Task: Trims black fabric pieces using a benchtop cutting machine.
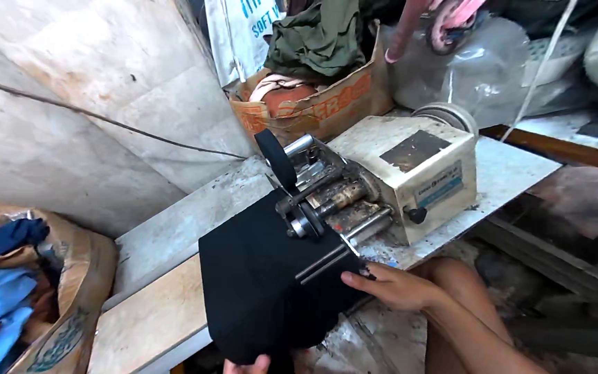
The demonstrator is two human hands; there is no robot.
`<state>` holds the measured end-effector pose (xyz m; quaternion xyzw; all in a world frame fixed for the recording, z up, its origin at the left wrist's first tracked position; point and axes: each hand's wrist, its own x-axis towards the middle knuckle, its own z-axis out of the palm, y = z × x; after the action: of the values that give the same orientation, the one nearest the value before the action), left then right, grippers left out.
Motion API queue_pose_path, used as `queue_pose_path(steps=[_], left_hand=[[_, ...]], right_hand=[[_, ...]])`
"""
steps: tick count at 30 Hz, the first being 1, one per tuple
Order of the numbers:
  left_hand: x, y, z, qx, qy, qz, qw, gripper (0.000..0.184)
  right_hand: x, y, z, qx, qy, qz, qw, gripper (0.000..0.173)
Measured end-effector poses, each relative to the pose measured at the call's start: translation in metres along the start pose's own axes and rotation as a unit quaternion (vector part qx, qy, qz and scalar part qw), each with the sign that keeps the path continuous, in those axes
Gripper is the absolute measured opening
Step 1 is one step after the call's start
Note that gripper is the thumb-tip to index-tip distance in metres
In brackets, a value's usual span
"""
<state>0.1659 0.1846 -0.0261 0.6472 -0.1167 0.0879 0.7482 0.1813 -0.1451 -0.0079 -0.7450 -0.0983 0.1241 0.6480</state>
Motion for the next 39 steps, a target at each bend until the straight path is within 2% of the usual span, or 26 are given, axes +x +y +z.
queue_pose_path(steps=[2, 5, 9, 13, 17, 21, 22, 24, 25, 28, 29, 30, 32, 34, 37, 38, 39], left_hand=[[0.001, -0.005, -0.007, -0.034, 0.0, 0.022, 0.999, 0.037], [-0.005, -0.001, 0.001, 0.032, 0.015, -0.014, 0.999, 0.037], [-0.005, -0.005, -0.012, -0.053, 0.017, 0.015, 0.998, 0.037], [-0.006, -0.001, -0.003, 0.022, 0.009, -0.019, 1.0, 0.039], [-0.005, -0.003, -0.013, -0.097, 0.026, 0.019, 0.995, 0.037], [-0.008, 0.003, -0.001, 0.019, 0.026, -0.038, 0.999, 0.039], [-0.01, 0.004, -0.002, -0.001, 0.011, -0.039, 0.999, 0.037], [-0.007, -0.001, -0.011, -0.078, -0.005, -0.005, 0.997, 0.038], [-0.004, -0.003, -0.012, -0.095, 0.011, 0.005, 0.995, 0.042], [-0.002, 0.002, 0.005, 0.004, 0.077, -0.043, 0.996, 0.05], [-0.003, 0.003, 0.011, 0.034, 0.069, -0.06, 0.995, 0.047], [-0.005, 0.002, 0.009, 0.01, 0.033, -0.058, 0.998, 0.045], [-0.002, -0.005, -0.002, -0.114, -0.024, -0.002, 0.993, 0.046], [0.004, -0.005, -0.007, -0.158, 0.001, 0.023, 0.987, 0.052], [0.003, 0.02, 0.016, -0.034, 0.052, -0.072, 0.995, 0.053], [0.002, 0.026, 0.02, -0.017, 0.027, -0.084, 0.996, 0.05], [0.0, 0.021, 0.015, -0.045, -0.007, -0.058, 0.997, 0.048]], right_hand=[[0.0, 0.002, 0.001, 0.001, 0.001, -0.006, 1.0, 0.057], [0.0, 0.001, 0.002, 0.005, -0.001, -0.006, 1.0, 0.056], [0.0, 0.0, 0.002, -0.009, -0.01, -0.009, 1.0, 0.055], [0.001, -0.002, 0.003, -0.007, -0.007, -0.005, 1.0, 0.055], [0.001, 0.0, 0.003, 0.003, -0.007, -0.012, 1.0, 0.055], [0.002, -0.002, 0.003, 0.012, -0.003, -0.013, 1.0, 0.052], [0.002, -0.001, 0.003, 0.02, -0.001, -0.014, 1.0, 0.05], [0.002, 0.001, 0.004, 0.036, 0.015, -0.024, 0.999, 0.047], [0.0, 0.002, 0.005, 0.038, 0.029, -0.033, 0.998, 0.045], [-0.003, 0.008, 0.013, 0.041, 0.094, -0.054, 0.993, 0.039], [-0.003, 0.009, 0.015, 0.047, 0.111, -0.06, 0.991, 0.036], [-0.004, 0.01, 0.017, 0.057, 0.12, -0.064, 0.989, 0.031], [-0.004, 0.005, 0.018, 0.071, 0.114, -0.056, 0.989, 0.021], [-0.003, -0.001, 0.014, 0.094, 0.085, -0.047, 0.991, 0.017], [-0.002, -0.003, 0.012, 0.114, 0.068, -0.041, 0.99, 0.018], [-0.002, -0.002, 0.012, 0.111, 0.066, -0.044, 0.991, 0.017], [-0.002, -0.002, 0.012, 0.106, 0.062, -0.049, 0.991, 0.018]])
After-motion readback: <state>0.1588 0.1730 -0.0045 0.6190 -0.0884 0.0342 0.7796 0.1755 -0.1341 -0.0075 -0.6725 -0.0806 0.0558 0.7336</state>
